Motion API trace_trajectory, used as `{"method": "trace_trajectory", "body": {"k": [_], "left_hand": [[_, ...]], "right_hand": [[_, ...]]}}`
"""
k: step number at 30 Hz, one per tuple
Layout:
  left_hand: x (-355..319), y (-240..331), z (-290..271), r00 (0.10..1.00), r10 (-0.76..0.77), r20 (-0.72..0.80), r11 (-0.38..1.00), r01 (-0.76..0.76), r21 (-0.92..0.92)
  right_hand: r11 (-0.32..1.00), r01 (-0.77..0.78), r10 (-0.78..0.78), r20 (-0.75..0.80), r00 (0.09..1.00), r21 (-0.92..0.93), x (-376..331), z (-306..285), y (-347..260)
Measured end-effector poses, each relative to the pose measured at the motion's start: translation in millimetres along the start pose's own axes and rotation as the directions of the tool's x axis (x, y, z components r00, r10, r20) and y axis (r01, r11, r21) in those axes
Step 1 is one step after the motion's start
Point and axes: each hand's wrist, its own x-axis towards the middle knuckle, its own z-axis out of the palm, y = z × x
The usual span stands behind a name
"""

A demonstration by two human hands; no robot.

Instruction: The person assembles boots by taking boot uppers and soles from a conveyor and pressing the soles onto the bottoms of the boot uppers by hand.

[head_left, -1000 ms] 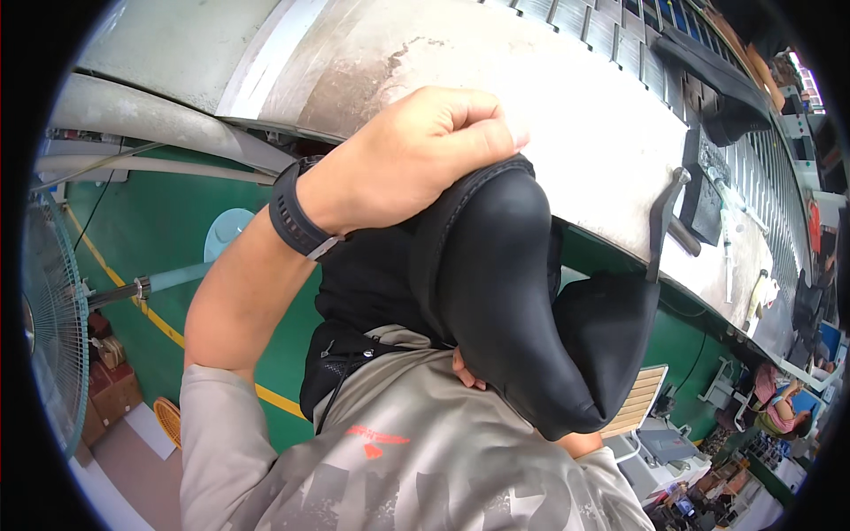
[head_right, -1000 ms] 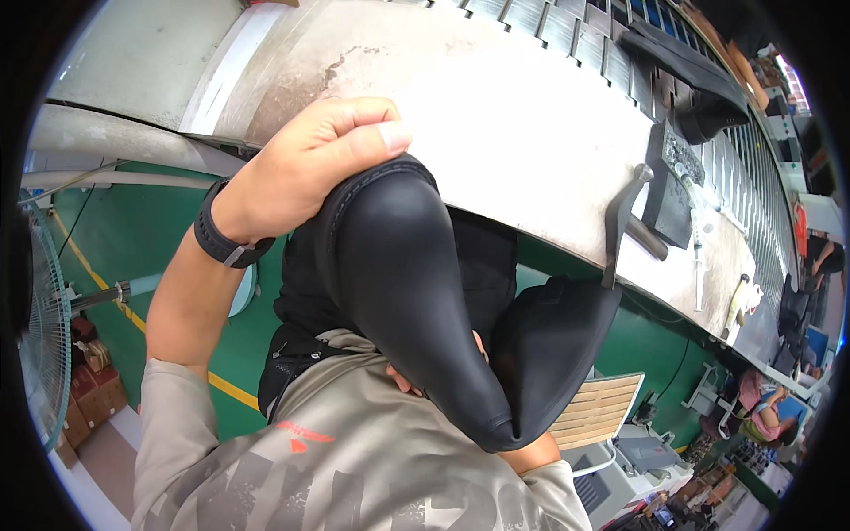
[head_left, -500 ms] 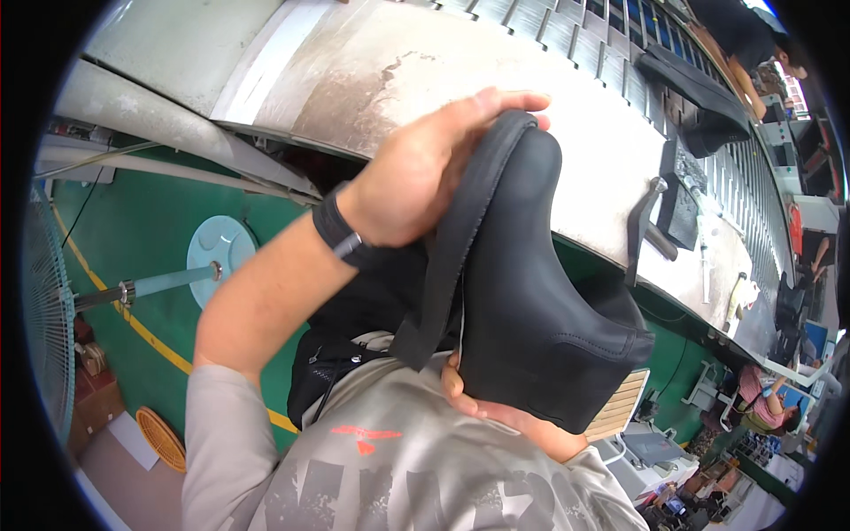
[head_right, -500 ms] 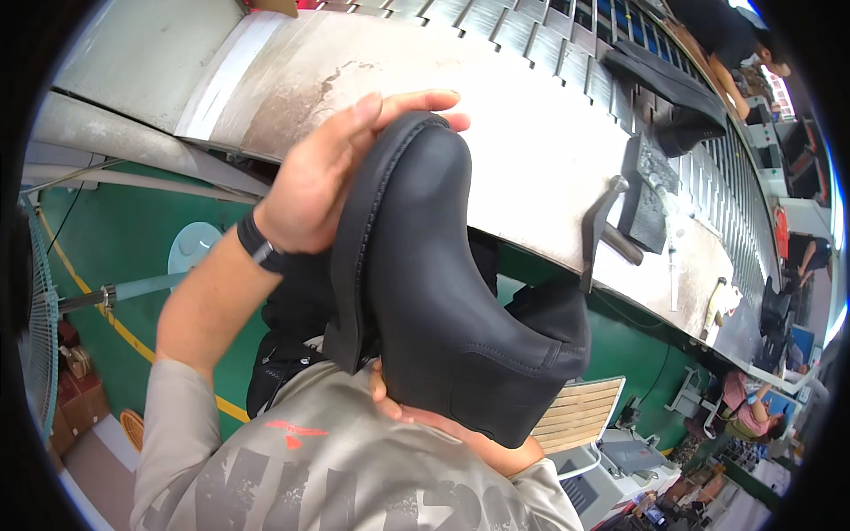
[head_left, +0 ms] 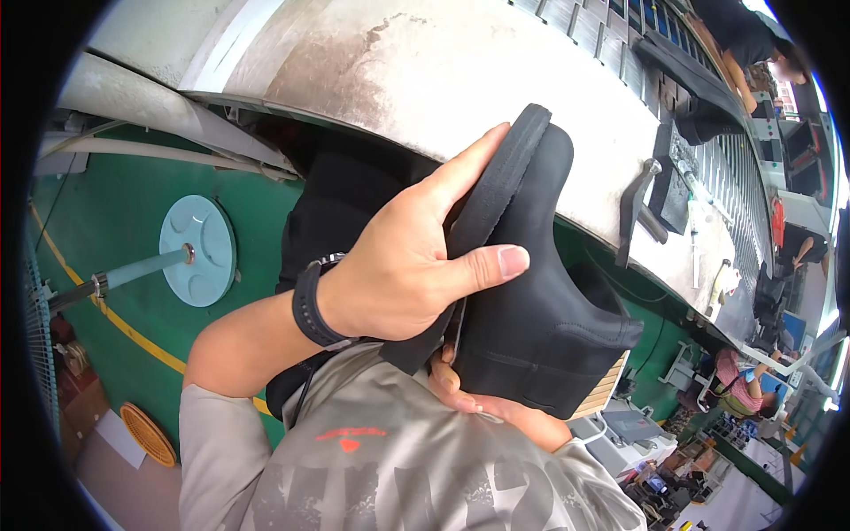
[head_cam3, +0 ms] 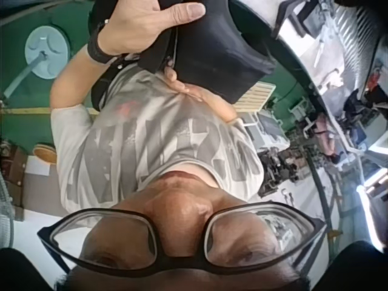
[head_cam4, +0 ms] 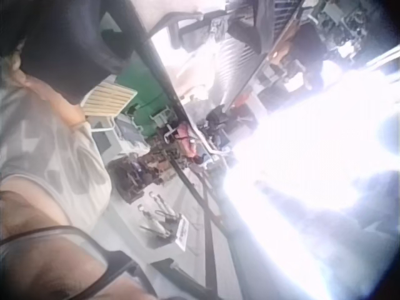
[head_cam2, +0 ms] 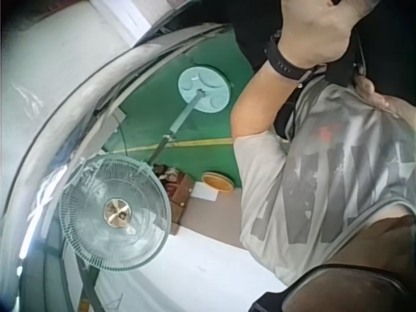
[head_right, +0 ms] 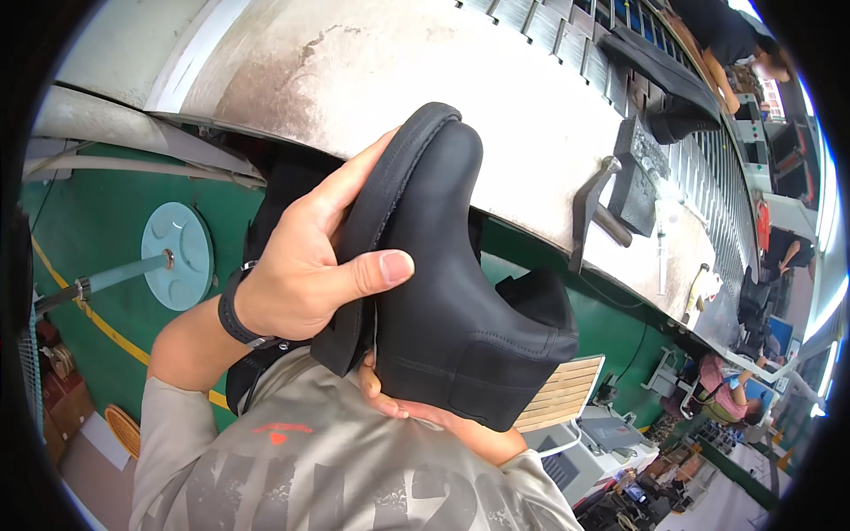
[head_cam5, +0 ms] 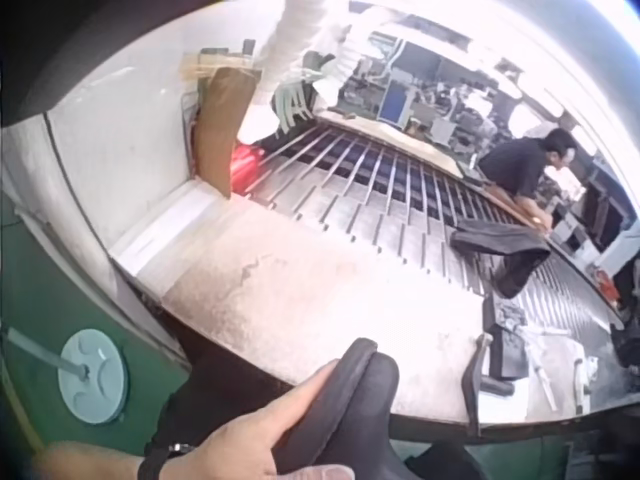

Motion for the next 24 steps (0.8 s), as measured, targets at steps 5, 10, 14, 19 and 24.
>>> {"method": "trace_trajectory", "body": {"k": [5, 10, 14, 19, 24], "left_hand": [[-1.3, 14.4, -14.4, 0.991, -0.088, 0.102, 0.993, 0.095, -0.067], [5.5, 26.6, -27.9, 0.957, -0.146, 0.253, 0.956, 0.202, -0.212], [-5.8, 8.8, -11.9, 0.985, -0.041, 0.166, 0.995, 0.055, -0.081], [-13.0, -5.3, -7.6, 0.99, 0.045, 0.13, 0.992, -0.059, 0.107], [-16.7, -9.4, -4.3, 0.997, 0.043, 0.06, 0.982, -0.054, 0.182]], "right_hand": [[0.987, 0.068, -0.045, 0.153, 0.987, -0.149, 15.7, 1.1, -4.2], [0.964, 0.094, -0.034, 0.237, 0.971, -0.248, 18.3, 4.1, -9.8], [0.914, 0.045, -0.036, 0.031, 0.999, -0.403, 9.0, 13.3, -12.4], [0.8, 0.057, -0.155, -0.115, 0.981, -0.598, -0.2, 47.0, -11.7], [0.968, 0.111, -0.124, -0.045, 0.991, -0.227, 7.5, 17.7, 0.3]]}}
